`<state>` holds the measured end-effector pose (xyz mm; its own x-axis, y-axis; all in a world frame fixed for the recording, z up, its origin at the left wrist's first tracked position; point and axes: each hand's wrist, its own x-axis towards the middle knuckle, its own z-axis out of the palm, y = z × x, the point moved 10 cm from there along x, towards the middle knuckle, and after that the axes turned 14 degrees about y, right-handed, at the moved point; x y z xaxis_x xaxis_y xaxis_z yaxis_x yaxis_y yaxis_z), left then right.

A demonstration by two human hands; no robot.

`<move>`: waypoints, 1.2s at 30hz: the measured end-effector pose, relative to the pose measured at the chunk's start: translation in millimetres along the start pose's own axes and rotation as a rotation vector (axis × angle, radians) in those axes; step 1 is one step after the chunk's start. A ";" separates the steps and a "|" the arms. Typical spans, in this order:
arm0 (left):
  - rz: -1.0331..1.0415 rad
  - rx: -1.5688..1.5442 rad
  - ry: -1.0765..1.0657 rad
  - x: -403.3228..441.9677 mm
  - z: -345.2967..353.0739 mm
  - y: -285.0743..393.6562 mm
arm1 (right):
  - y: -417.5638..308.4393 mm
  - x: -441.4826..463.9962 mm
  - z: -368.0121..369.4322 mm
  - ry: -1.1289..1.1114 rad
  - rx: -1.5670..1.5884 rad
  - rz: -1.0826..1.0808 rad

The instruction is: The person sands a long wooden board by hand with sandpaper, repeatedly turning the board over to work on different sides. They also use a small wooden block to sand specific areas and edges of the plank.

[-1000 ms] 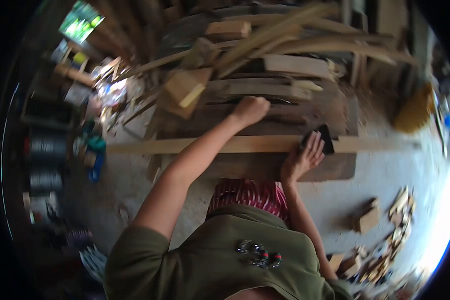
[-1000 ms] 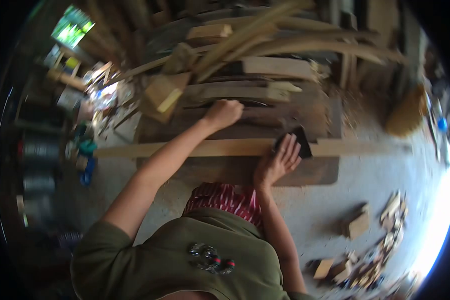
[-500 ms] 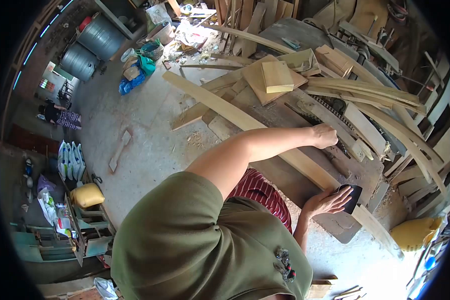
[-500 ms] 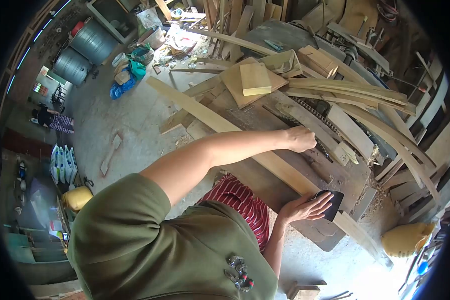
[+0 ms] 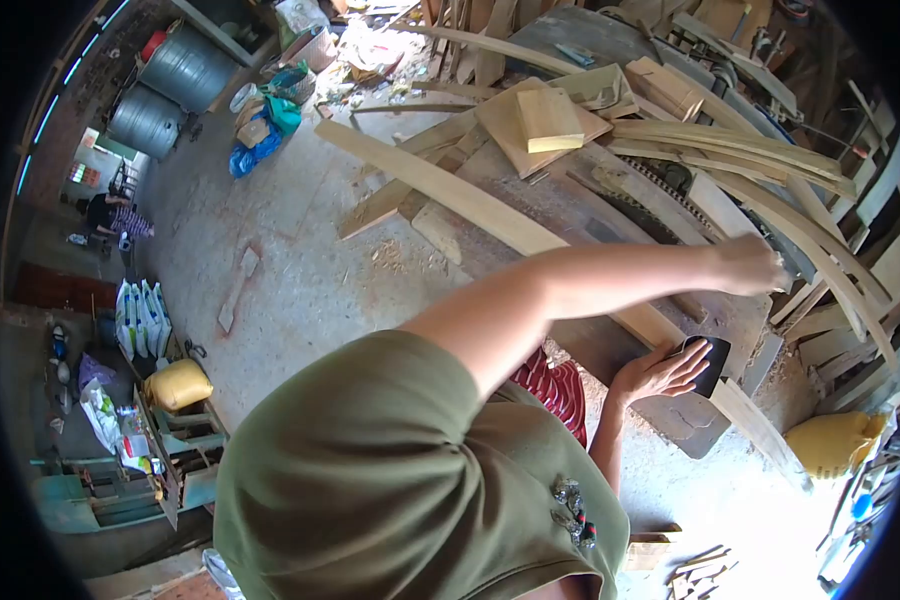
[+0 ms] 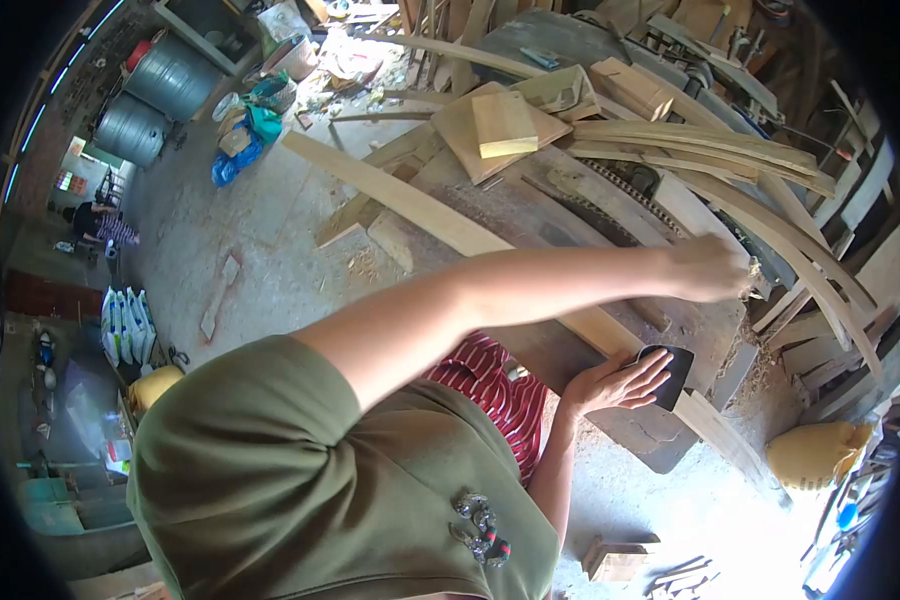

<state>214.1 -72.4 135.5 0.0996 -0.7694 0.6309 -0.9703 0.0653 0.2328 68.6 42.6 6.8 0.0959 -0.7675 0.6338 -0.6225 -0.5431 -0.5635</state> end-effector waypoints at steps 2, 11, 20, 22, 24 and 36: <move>0.087 -0.136 0.257 46.8 -2.1 40.3 | -1.8 -3.6 4.3 -0.009 -0.016 -0.030; -0.053 -0.161 -0.200 -97.8 7.3 -14.6 | 2.2 1.4 0.4 -0.091 -0.028 0.037; -0.240 0.148 -0.204 -133.9 10.1 -75.8 | 1.2 1.2 1.3 -0.137 0.004 0.064; -0.160 0.176 -0.269 -133.2 23.8 -73.3 | -1.4 2.4 -1.5 -0.130 0.007 0.053; -0.098 0.175 -0.249 -132.6 25.9 -72.1 | -3.7 3.3 -2.0 -0.114 0.012 0.047; 0.065 -0.266 -0.595 -48.2 155.6 9.4 | -1.7 3.6 -1.8 -0.121 -0.010 0.058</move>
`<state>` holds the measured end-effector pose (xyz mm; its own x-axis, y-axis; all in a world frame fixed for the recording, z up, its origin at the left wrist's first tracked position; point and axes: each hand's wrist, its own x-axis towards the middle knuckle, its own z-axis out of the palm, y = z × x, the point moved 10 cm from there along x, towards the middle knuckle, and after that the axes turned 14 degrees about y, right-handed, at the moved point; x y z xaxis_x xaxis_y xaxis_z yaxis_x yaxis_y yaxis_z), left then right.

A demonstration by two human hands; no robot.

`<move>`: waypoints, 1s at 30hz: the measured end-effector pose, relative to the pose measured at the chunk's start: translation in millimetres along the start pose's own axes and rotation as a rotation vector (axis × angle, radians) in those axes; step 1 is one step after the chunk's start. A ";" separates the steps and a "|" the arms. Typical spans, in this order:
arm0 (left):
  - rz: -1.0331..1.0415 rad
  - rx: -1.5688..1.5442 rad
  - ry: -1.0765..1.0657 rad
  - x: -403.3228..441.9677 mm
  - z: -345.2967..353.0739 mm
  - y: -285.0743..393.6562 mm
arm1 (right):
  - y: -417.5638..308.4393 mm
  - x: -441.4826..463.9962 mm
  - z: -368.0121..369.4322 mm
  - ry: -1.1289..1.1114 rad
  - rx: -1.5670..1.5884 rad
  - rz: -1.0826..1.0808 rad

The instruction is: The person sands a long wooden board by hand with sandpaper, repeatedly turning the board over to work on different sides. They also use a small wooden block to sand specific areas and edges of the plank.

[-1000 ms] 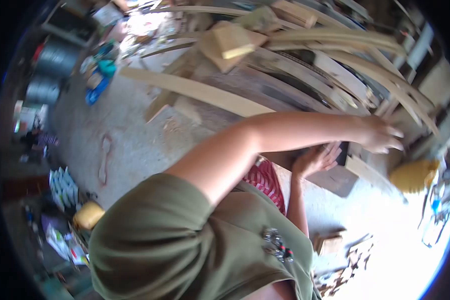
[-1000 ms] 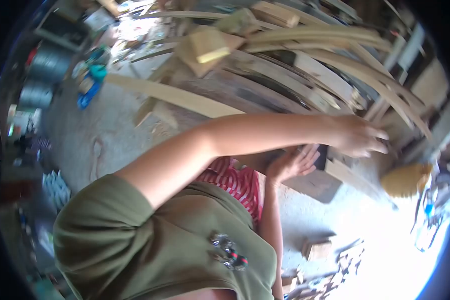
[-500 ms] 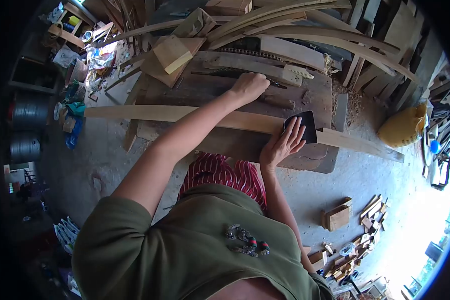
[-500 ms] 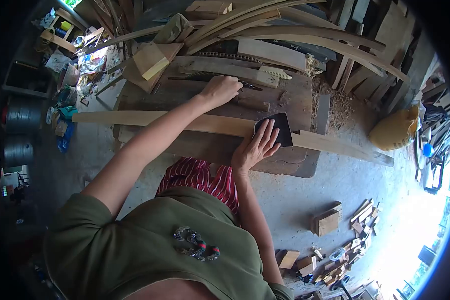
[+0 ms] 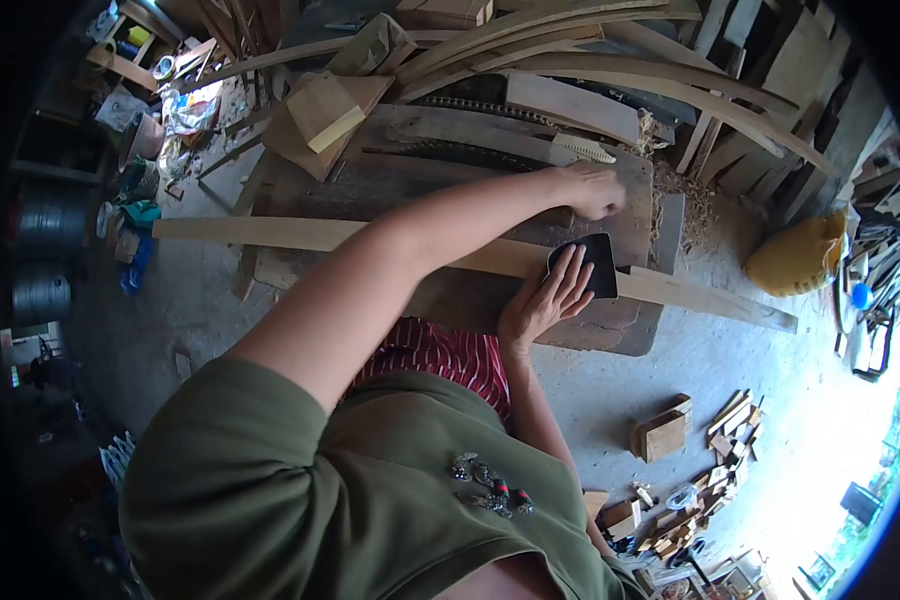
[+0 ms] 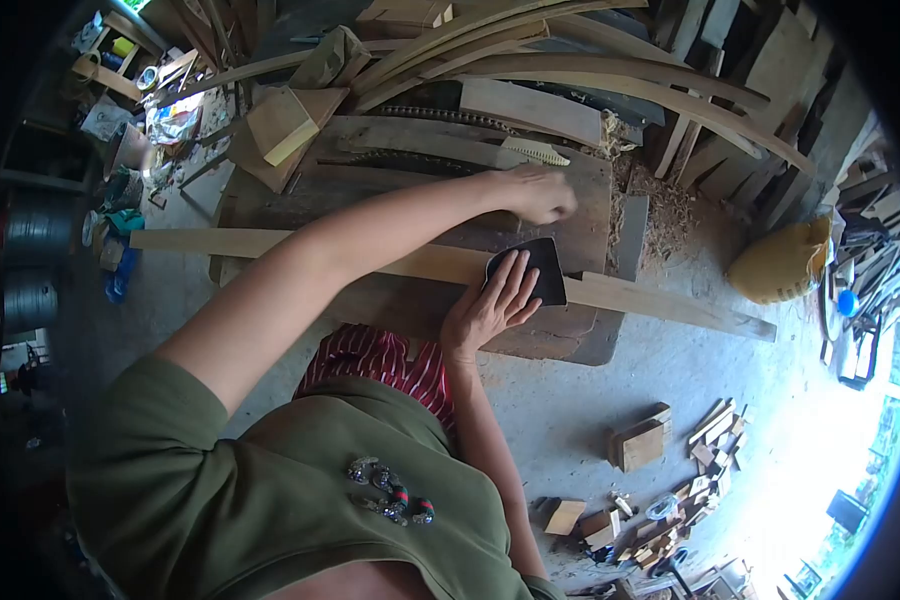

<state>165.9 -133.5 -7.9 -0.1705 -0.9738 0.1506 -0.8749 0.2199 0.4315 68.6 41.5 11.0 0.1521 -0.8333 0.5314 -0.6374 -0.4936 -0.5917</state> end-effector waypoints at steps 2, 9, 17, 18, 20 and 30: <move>0.030 0.052 0.435 31.3 -24.8 3.0 | -0.9 -1.4 2.8 -0.012 -0.013 -0.006; 0.092 0.022 0.660 1.4 -72.6 41.3 | 2.0 -2.3 -2.4 0.088 -0.060 -0.102; -0.104 0.097 0.757 -222.2 -107.6 23.6 | 1.3 7.1 -4.9 0.046 -0.041 -0.169; -0.147 0.143 0.778 -252.3 -115.9 14.0 | 1.8 9.2 -3.1 -0.015 -0.086 -0.203; -0.346 0.250 0.847 -316.5 -153.5 -1.1 | 1.1 19.4 -4.4 -0.185 -0.094 -0.280; -1.693 0.209 2.098 -760.3 -178.9 -98.0 | -50.2 -14.9 21.0 -0.337 -0.032 -0.426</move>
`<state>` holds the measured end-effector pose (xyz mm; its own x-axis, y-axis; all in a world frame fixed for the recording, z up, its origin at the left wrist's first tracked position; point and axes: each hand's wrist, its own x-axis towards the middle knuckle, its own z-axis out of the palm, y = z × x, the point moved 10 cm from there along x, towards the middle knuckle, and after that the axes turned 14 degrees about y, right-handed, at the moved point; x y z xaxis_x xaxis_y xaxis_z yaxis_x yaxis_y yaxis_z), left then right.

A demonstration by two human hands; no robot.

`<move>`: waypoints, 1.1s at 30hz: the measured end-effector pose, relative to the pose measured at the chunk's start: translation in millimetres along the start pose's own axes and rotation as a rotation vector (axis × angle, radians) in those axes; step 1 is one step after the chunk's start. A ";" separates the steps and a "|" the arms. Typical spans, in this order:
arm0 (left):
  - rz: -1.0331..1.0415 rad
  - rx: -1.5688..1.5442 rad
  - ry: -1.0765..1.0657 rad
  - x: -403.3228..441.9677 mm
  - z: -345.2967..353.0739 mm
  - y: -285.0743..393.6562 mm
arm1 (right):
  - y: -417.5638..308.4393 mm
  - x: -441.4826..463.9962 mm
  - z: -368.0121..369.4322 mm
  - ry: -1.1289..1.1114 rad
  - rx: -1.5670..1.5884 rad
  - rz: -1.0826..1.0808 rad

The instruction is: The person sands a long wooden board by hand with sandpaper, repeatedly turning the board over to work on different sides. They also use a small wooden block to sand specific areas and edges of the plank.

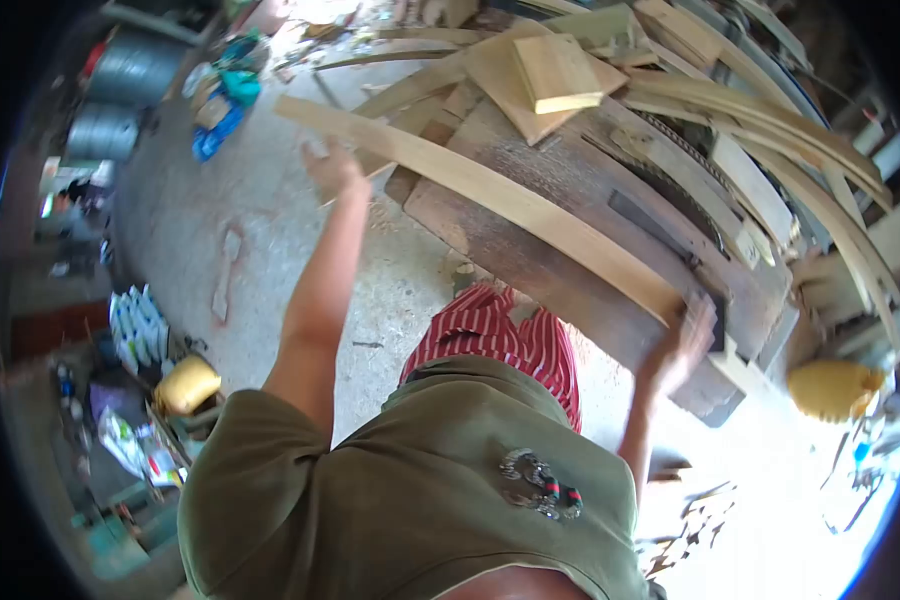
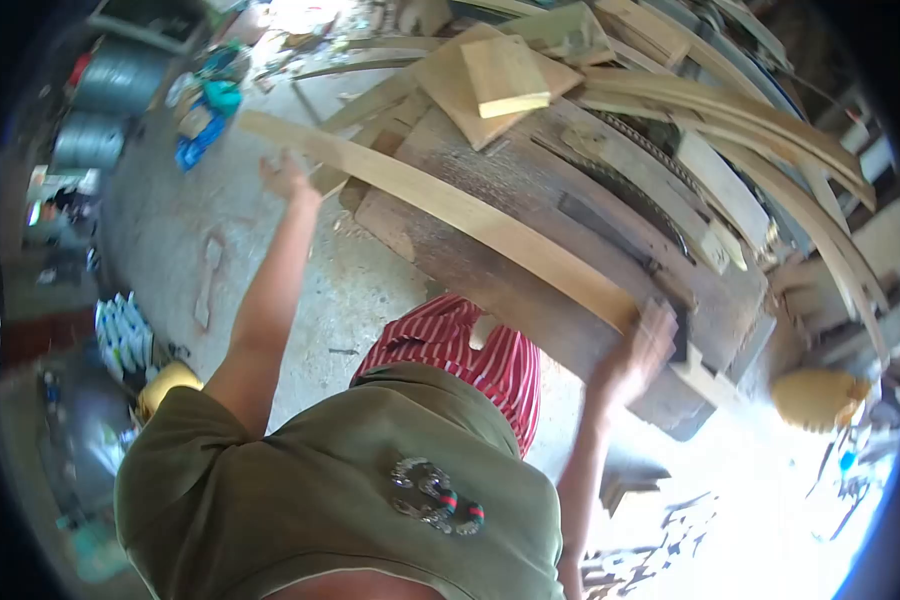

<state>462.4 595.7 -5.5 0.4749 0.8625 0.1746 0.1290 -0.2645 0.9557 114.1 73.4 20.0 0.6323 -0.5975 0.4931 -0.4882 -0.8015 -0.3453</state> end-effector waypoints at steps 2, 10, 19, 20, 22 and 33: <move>-0.412 -0.099 0.027 4.7 2.3 -13.2 | -97.0 -2.0 35.7 -0.067 0.120 -0.151; -0.871 -0.209 -0.531 54.2 138.2 -108.9 | -247.1 -16.6 91.0 -0.169 0.266 -0.433; -0.921 -0.435 -0.470 45.2 155.8 -125.6 | -23.0 -4.6 30.1 0.167 -0.225 0.178; -0.930 -0.443 -0.492 42.5 154.5 -119.0 | -78.5 -1.5 38.2 0.230 -0.118 0.126; -1.013 -0.499 -0.570 33.9 148.3 -112.3 | -204.5 1.1 59.7 0.176 0.078 -0.109; -1.213 -1.158 -0.798 12.6 144.2 -69.0 | -44.3 -38.7 -7.8 0.182 -0.162 0.137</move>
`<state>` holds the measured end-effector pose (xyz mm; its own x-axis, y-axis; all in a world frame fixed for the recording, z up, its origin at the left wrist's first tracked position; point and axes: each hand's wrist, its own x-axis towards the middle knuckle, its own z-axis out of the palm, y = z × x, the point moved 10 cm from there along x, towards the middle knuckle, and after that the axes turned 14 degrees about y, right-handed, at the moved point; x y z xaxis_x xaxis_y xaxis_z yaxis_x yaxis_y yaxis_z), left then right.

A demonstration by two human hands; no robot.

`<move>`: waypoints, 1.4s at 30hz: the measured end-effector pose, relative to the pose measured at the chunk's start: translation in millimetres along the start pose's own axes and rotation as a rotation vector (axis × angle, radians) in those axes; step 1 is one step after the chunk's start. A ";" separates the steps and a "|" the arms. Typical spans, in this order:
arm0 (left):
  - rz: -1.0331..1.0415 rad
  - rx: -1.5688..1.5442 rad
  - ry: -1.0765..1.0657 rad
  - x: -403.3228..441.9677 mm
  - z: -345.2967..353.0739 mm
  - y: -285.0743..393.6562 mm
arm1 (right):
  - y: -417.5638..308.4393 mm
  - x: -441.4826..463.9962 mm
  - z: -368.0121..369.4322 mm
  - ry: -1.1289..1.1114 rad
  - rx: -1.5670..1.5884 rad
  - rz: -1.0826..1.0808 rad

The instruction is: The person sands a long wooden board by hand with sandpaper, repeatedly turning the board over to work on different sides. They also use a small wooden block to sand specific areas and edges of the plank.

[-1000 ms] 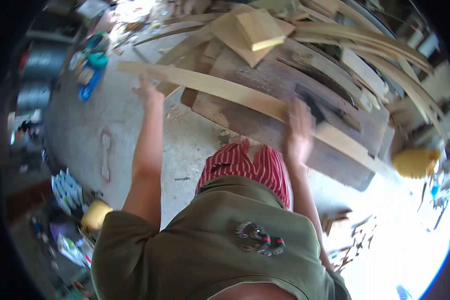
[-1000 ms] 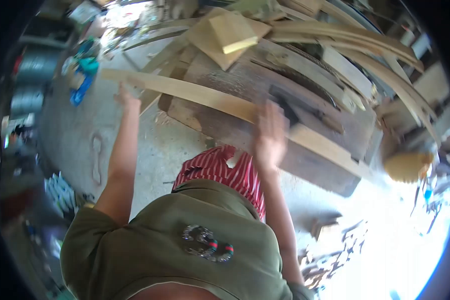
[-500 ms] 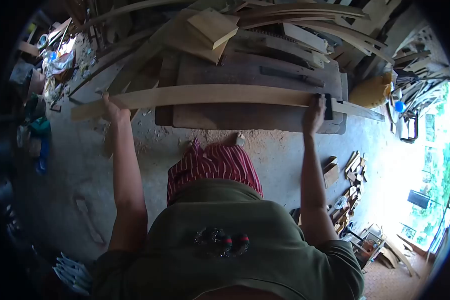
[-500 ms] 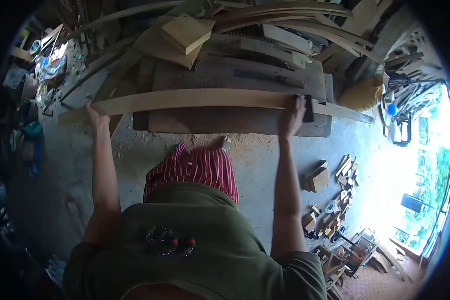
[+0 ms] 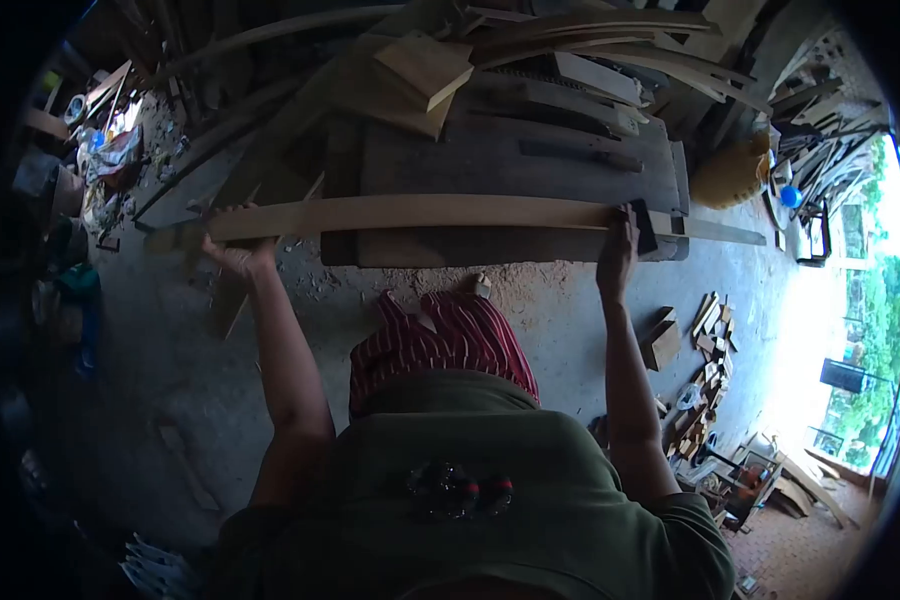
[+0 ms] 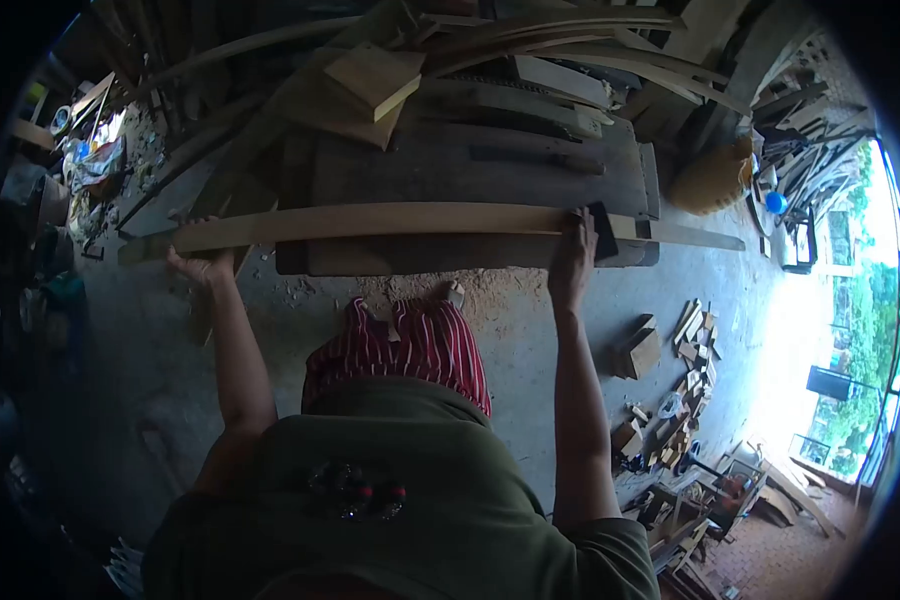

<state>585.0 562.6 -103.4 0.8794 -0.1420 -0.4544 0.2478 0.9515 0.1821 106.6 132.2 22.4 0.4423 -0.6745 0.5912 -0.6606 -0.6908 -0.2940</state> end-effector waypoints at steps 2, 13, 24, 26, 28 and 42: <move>0.044 0.155 0.225 2.7 -24.3 8.6 | -16.8 -0.1 3.8 0.017 -0.002 0.060; 0.199 0.417 0.479 4.7 -33.3 17.6 | -350.2 -67.0 64.8 -0.258 0.603 -0.621; 0.160 0.519 0.448 -13.9 3.6 1.5 | -7.1 4.5 30.5 0.097 0.151 0.175; 0.164 0.592 0.535 -9.6 -6.9 0.7 | -115.7 -11.0 49.2 0.131 0.187 -0.128; 0.255 0.456 0.618 -24.2 -6.9 11.9 | -241.4 -27.7 72.7 -0.117 0.163 -0.347; 0.093 0.320 0.404 -25.7 -10.9 13.2 | -101.4 -22.2 -1.5 -0.054 0.077 -0.075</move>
<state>561.2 581.8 -98.8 0.6925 0.1155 -0.7121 0.3439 0.8149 0.4665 162.9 217.6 40.2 0.5220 -0.6322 0.5726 -0.5773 -0.7560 -0.3084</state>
